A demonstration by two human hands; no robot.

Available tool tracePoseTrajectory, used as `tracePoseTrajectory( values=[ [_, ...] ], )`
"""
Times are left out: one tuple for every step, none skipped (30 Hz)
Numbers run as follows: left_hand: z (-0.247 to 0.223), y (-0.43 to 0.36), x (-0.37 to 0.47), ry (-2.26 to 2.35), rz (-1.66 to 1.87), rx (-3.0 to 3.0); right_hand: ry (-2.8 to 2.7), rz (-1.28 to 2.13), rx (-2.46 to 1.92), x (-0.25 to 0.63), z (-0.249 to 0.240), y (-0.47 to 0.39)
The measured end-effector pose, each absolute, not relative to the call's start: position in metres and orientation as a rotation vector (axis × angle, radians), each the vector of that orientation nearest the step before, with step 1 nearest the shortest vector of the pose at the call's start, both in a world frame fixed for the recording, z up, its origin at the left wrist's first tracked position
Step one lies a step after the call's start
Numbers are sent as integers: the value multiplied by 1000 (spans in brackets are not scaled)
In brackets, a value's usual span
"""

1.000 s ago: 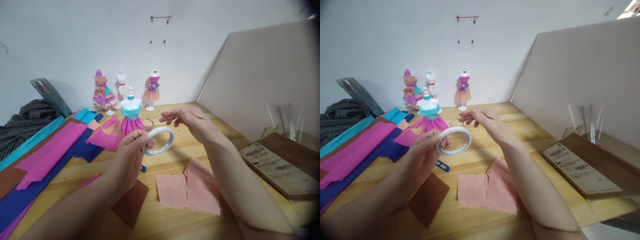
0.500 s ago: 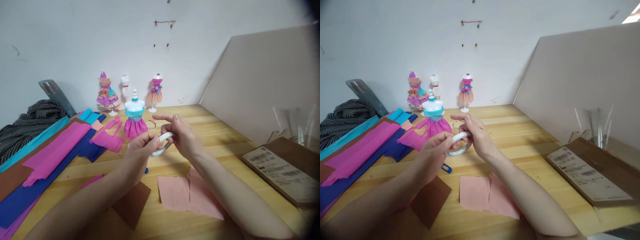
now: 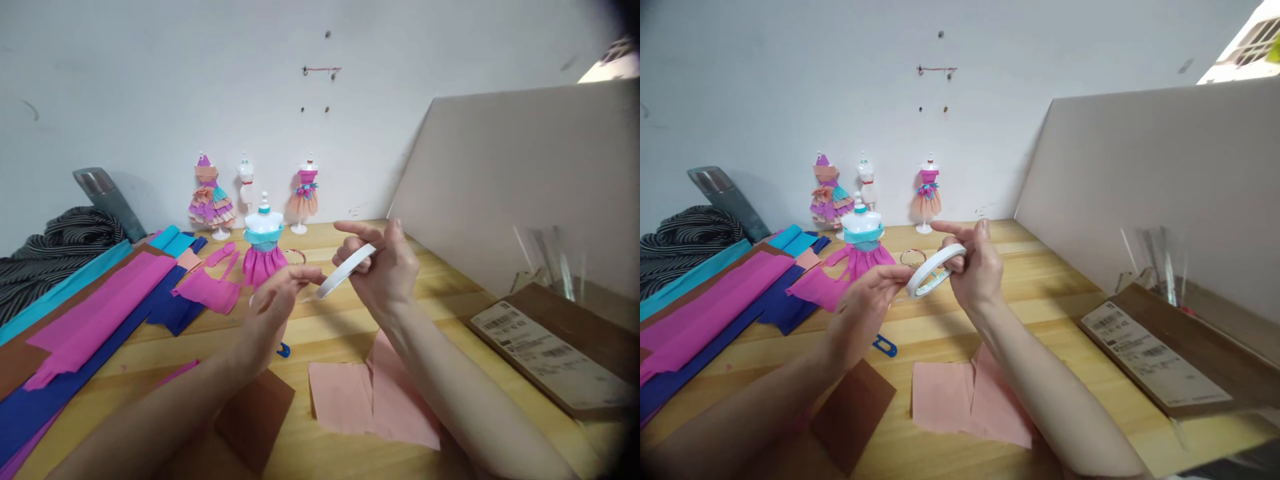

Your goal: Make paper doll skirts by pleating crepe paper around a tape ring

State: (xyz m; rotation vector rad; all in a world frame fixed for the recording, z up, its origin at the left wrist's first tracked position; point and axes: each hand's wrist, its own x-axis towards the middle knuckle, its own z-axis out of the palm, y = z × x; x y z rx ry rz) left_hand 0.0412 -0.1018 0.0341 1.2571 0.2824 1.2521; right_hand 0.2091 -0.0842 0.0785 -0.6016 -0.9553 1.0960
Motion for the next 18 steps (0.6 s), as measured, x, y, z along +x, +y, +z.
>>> tracePoseTrajectory(
  values=[
    [32,-101,40,320,1221,1296,-931,1131,-573,210,79,-84],
    [30,-100,40,358,1179,1330,-896,1171,-549,211,79,-83],
    [29,-100,39,390,1136,1361,-851,1215,-531,211,78,-82],
    [28,-100,39,416,1100,1393,-798,1257,-518,210,76,-81],
    [28,-100,39,434,1076,1427,-747,1292,-507,208,73,-80],
    [29,-100,39,444,1063,1462,-704,1321,-496,207,71,-79],
    [31,-100,39,456,1067,1490,-674,1343,-484,205,68,-78],
    [33,-99,38,477,1088,1506,-657,1358,-471,203,65,-77],
    [36,-99,38,509,1129,1504,-650,1366,-458,201,63,-76],
    [38,-99,37,549,1192,1482,-648,1369,-446,200,62,-76],
    [40,-98,37,594,1270,1437,-645,1370,-436,199,60,-76],
    [41,-98,36,637,1348,1378,-638,1370,-431,199,60,-76],
    [43,-98,36,668,1410,1320,-624,1372,-431,199,60,-76],
    [44,-99,35,685,1448,1279,-604,1377,-433,199,60,-76],
    [44,-101,35,693,1458,1268,-577,1389,-439,200,60,-76],
    [45,-104,36,704,1442,1288,-543,1406,-445,200,61,-76],
    [46,-107,36,716,1418,1337,-505,1427,-451,201,61,-76],
    [46,-111,37,727,1403,1405,-466,1447,-455,201,62,-76]
  ],
)
